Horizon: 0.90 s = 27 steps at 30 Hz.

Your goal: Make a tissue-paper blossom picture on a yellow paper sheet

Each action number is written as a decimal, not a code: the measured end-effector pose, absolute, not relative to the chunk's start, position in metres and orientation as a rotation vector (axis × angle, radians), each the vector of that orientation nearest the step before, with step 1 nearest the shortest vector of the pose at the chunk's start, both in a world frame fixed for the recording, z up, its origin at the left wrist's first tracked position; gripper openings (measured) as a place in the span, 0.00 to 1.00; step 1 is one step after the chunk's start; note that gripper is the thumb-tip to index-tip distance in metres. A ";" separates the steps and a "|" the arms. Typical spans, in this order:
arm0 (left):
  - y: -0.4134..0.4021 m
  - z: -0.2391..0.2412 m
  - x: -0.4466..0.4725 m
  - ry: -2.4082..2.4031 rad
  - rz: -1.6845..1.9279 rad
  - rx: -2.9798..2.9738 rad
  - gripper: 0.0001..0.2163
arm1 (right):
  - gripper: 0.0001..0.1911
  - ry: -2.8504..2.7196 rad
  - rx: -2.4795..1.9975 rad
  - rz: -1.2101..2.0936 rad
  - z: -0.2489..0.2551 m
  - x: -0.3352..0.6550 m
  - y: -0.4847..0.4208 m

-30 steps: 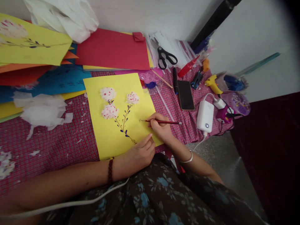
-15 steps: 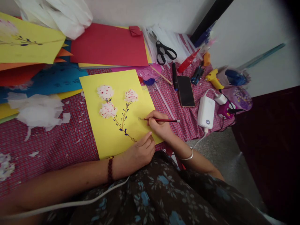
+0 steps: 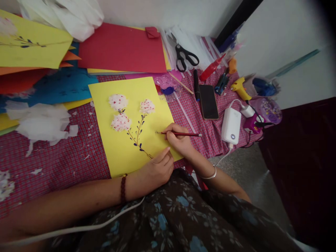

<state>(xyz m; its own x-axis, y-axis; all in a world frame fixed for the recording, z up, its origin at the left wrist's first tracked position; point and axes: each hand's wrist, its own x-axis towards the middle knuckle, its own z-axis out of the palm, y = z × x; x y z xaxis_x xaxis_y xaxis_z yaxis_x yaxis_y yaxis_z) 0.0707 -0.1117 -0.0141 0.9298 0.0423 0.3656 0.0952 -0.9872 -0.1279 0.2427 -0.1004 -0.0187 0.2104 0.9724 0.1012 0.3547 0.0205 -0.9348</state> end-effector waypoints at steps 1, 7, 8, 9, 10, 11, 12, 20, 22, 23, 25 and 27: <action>-0.112 -0.014 0.071 -0.109 -0.565 -2.946 0.14 | 0.10 -1.324 -1.519 0.804 -0.018 0.243 -0.100; -0.111 -0.013 0.070 -0.085 -0.475 -2.961 0.13 | 0.08 -1.197 -1.536 0.894 -0.015 0.243 -0.098; -0.111 -0.014 0.070 -0.087 -0.463 -2.963 0.13 | 0.08 -1.144 -1.516 0.919 -0.015 0.243 -0.098; -0.111 -0.014 0.070 -0.087 -0.455 -2.965 0.12 | 0.10 -1.098 -1.493 0.943 -0.014 0.243 -0.098; -0.111 -0.015 0.070 -0.085 -0.457 -2.964 0.12 | 0.12 -1.061 -1.473 0.966 -0.014 0.244 -0.098; -0.111 -0.016 0.069 -0.083 -0.456 -2.961 0.12 | 0.15 -1.033 -1.462 0.985 -0.014 0.245 -0.099; -0.112 -0.016 0.069 -0.080 -0.449 -2.956 0.12 | 0.17 -1.011 -1.460 0.999 -0.014 0.246 -0.100; -0.121 0.000 0.066 -0.020 -0.259 -2.776 0.19 | 0.04 -1.053 -1.466 1.058 -0.009 0.245 -0.116; -0.124 0.004 0.067 -0.034 -0.252 -2.763 0.20 | 0.02 -1.112 -1.504 0.981 -0.010 0.242 -0.119; -0.124 0.004 0.068 -0.039 -0.260 -2.759 0.19 | 0.03 -1.133 -1.519 0.939 -0.011 0.241 -0.120; -0.126 0.004 0.069 -0.046 -0.288 -2.745 0.19 | 0.04 -1.146 -1.533 0.884 -0.015 0.239 -0.121; -0.126 0.002 0.070 -0.053 -0.312 -2.733 0.18 | 0.04 -1.129 -1.540 0.874 -0.019 0.238 -0.121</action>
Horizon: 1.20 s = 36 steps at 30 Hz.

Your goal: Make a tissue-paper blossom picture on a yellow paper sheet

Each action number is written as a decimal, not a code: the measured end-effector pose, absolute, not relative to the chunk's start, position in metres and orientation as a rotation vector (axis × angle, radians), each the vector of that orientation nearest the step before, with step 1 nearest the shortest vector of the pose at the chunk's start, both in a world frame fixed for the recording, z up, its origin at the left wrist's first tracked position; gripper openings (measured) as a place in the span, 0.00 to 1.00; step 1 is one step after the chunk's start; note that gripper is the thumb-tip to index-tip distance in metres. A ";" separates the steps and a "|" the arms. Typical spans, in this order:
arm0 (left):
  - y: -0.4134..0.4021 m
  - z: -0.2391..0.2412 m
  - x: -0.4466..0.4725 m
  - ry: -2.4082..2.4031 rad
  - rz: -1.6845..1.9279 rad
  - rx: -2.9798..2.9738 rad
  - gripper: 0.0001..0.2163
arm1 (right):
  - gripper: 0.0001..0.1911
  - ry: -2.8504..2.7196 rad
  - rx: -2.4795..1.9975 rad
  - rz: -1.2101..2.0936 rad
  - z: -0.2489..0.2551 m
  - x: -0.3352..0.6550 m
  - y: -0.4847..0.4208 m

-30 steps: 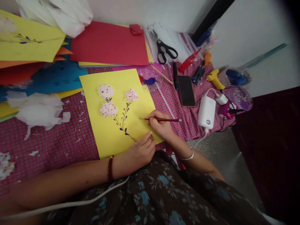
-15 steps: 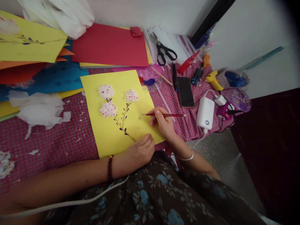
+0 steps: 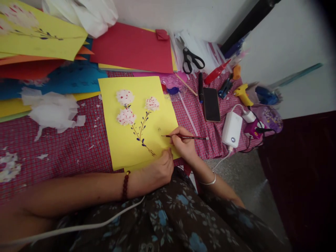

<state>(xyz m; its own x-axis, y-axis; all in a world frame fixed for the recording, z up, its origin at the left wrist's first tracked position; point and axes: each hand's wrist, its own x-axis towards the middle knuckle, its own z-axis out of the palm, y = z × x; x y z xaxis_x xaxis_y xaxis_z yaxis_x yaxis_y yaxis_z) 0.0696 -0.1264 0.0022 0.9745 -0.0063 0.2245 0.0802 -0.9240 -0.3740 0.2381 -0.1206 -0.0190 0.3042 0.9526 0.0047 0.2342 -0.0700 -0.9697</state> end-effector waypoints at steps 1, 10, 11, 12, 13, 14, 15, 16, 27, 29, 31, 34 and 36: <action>-0.126 0.001 0.070 -0.059 -0.323 -2.732 0.18 | 0.04 -1.120 -1.540 0.874 -0.021 0.238 -0.121; -0.124 -0.002 0.069 -0.064 -0.342 -2.814 0.16 | 0.04 -1.230 -1.547 0.851 -0.020 0.237 -0.122; -0.124 -0.002 0.069 -0.066 -0.356 -2.822 0.16 | 0.04 -1.236 -1.555 0.847 -0.020 0.237 -0.122; -0.123 -0.002 0.069 -0.066 -0.363 -2.826 0.16 | 0.04 -1.239 -1.561 0.843 -0.020 0.237 -0.122; -0.123 -0.001 0.069 -0.066 -0.368 -2.825 0.16 | 0.04 -1.240 -1.564 0.843 -0.020 0.237 -0.122; -0.122 0.000 0.069 -0.064 -0.372 -2.824 0.16 | 0.04 -1.242 -1.565 0.843 -0.021 0.237 -0.122; -0.122 0.001 0.070 -0.061 -0.378 -2.821 0.15 | 0.04 -1.244 -1.562 0.842 -0.021 0.237 -0.122; -0.121 0.002 0.070 -0.057 -0.378 -2.818 0.15 | 0.04 -1.246 -1.560 0.841 -0.021 0.237 -0.122; -0.122 -0.003 0.069 -0.053 -0.377 -2.841 0.15 | 0.04 -1.261 -1.548 0.834 -0.020 0.236 -0.121; -0.121 -0.002 0.069 -0.053 -0.369 -2.836 0.16 | 0.04 -1.266 -1.543 0.829 -0.019 0.236 -0.120; -0.121 -0.001 0.070 -0.052 -0.378 -2.836 0.16 | 0.04 -1.269 -1.539 0.826 -0.019 0.236 -0.120; -0.121 -0.001 0.070 -0.057 -0.393 -2.835 0.16 | 0.05 -1.269 -1.532 0.827 -0.020 0.236 -0.121; -0.121 -0.001 0.070 -0.054 -0.387 -2.833 0.16 | 0.05 -1.266 -1.535 0.827 -0.020 0.236 -0.121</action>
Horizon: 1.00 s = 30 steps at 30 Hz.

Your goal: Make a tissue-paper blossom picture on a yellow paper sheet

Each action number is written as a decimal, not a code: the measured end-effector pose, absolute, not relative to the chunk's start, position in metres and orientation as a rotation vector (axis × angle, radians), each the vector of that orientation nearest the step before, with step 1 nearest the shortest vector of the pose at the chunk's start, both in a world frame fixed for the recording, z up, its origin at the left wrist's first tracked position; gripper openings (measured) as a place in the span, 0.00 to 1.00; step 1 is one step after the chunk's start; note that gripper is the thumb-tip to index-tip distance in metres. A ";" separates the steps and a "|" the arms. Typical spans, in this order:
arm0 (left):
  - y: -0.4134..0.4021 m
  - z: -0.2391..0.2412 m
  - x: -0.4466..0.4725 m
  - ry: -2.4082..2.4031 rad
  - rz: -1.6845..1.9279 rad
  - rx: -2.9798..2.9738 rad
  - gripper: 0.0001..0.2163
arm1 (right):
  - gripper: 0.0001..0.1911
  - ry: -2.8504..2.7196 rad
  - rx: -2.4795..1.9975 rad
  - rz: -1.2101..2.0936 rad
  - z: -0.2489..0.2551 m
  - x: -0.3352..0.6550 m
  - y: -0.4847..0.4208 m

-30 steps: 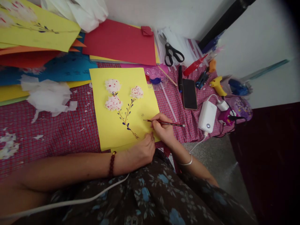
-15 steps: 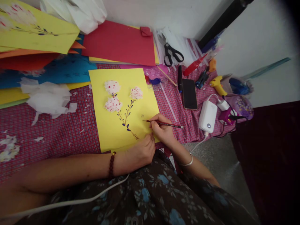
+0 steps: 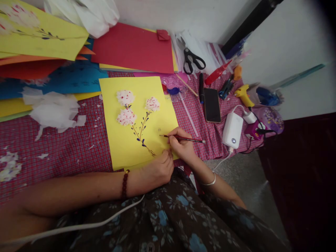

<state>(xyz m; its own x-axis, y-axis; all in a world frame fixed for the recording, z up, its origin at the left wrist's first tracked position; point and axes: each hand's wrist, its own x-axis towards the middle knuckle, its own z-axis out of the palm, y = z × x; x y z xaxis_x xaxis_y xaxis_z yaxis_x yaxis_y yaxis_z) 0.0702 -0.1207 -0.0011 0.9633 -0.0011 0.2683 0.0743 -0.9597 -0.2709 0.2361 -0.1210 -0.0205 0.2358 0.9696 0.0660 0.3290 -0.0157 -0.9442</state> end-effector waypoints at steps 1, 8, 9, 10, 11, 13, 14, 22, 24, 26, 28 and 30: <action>-0.121 -0.001 0.070 -0.054 -0.388 -2.830 0.16 | 0.05 -1.265 -1.536 0.826 -0.021 0.236 -0.121; -0.121 0.000 0.070 -0.056 -0.363 -2.821 0.16 | 0.06 -1.291 -1.508 0.817 -0.023 0.236 -0.122; -0.120 0.001 0.070 -0.057 -0.369 -2.822 0.16 | 0.06 -1.291 -1.505 0.817 -0.023 0.236 -0.122; -0.120 0.002 0.070 -0.061 -0.375 -2.824 0.16 | 0.06 -1.287 -1.502 0.815 -0.022 0.236 -0.122; -0.120 0.002 0.070 -0.062 -0.375 -2.826 0.16 | 0.05 -1.280 -1.502 0.813 -0.022 0.236 -0.122; -0.119 0.003 0.070 -0.057 -0.368 -2.836 0.15 | 0.05 -1.265 -1.508 0.813 -0.021 0.236 -0.122; -0.119 0.003 0.070 -0.056 -0.363 -2.841 0.15 | 0.05 -1.266 -1.514 0.821 -0.021 0.236 -0.122; -0.120 0.002 0.069 -0.037 -0.334 -2.834 0.16 | 0.05 -1.245 -1.519 0.824 -0.023 0.236 -0.121; -0.120 0.001 0.069 -0.039 -0.326 -2.833 0.16 | 0.05 -1.252 -1.508 0.829 -0.024 0.236 -0.120; -0.120 0.001 0.070 -0.045 -0.323 -2.833 0.16 | 0.05 -1.259 -1.503 0.830 -0.023 0.236 -0.120; -0.121 -0.001 0.070 -0.042 -0.333 -2.837 0.15 | 0.05 -1.269 -1.499 0.835 -0.021 0.236 -0.120; -0.122 -0.004 0.070 -0.044 -0.344 -2.838 0.15 | 0.05 -1.289 -1.491 0.832 -0.019 0.236 -0.120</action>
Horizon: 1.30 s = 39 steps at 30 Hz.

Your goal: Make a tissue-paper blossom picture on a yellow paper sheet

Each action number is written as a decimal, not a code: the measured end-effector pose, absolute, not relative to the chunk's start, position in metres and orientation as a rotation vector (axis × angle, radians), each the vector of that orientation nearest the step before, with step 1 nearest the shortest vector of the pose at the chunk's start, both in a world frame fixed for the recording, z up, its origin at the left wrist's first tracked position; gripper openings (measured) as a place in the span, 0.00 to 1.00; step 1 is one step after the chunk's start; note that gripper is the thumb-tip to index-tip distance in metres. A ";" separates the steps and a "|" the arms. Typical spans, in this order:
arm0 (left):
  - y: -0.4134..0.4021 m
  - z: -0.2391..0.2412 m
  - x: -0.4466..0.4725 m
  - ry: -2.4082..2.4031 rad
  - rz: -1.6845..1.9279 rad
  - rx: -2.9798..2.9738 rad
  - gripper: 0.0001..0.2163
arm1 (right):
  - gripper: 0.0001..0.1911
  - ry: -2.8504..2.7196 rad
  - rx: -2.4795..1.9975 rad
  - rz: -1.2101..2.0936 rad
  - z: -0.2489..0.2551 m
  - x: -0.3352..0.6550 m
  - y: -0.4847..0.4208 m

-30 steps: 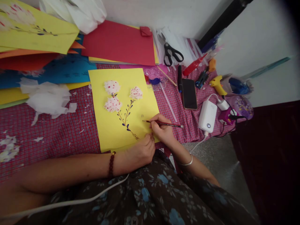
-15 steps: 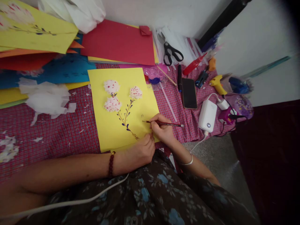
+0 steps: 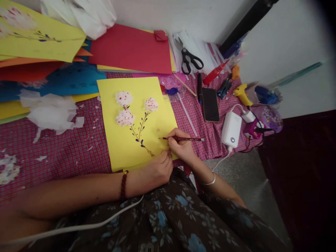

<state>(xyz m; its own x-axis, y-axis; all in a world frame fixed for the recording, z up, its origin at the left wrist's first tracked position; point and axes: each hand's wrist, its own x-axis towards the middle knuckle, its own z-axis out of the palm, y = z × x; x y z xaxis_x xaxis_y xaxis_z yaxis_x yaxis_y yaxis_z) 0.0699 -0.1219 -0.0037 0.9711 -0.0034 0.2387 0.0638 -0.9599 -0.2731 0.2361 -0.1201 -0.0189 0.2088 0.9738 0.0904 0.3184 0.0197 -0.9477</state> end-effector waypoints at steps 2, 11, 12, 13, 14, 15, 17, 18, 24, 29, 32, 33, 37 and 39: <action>-0.122 -0.005 0.070 -0.049 -0.348 -2.835 0.15 | 0.05 -1.312 -1.488 0.806 -0.018 0.236 -0.120; -0.122 -0.005 0.070 -0.047 -0.375 -2.827 0.16 | 0.05 -1.284 -1.549 0.772 -0.026 0.237 -0.123; -0.122 -0.006 0.070 -0.049 -0.382 -2.823 0.16 | 0.05 -1.293 -1.555 0.766 -0.026 0.237 -0.123; -0.122 -0.007 0.070 -0.053 -0.381 -2.821 0.15 | 0.05 -1.292 -1.560 0.754 -0.027 0.237 -0.123; -0.123 -0.008 0.070 -0.055 -0.378 -2.821 0.15 | 0.05 -1.287 -1.562 0.747 -0.027 0.237 -0.123; -0.123 -0.009 0.070 -0.054 -0.372 -2.823 0.16 | 0.05 -1.277 -1.560 0.743 -0.027 0.237 -0.123; -0.123 -0.009 0.069 -0.058 -0.376 -2.827 0.16 | 0.05 -1.267 -1.555 0.752 -0.026 0.237 -0.123; -0.123 -0.008 0.069 -0.060 -0.378 -2.828 0.16 | 0.05 -1.270 -1.553 0.757 -0.026 0.237 -0.123; -0.121 -0.005 0.069 -0.043 -0.340 -2.823 0.16 | 0.06 -1.326 -1.535 0.728 -0.021 0.237 -0.121; -0.121 -0.005 0.070 -0.043 -0.388 -2.834 0.15 | 0.06 -1.315 -1.532 0.760 -0.020 0.237 -0.121; -0.119 -0.001 0.070 -0.035 -0.330 -2.836 0.16 | 0.06 -1.313 -1.533 0.758 -0.020 0.237 -0.121; -0.119 0.000 0.070 -0.038 -0.336 -2.838 0.16 | 0.06 -1.313 -1.531 0.752 -0.020 0.237 -0.121; -0.121 -0.004 0.070 -0.054 -0.402 -2.830 0.15 | 0.05 -1.306 -1.549 0.782 -0.019 0.237 -0.121; -0.122 -0.007 0.070 -0.056 -0.407 -2.832 0.15 | 0.05 -1.276 -1.553 0.783 -0.019 0.237 -0.121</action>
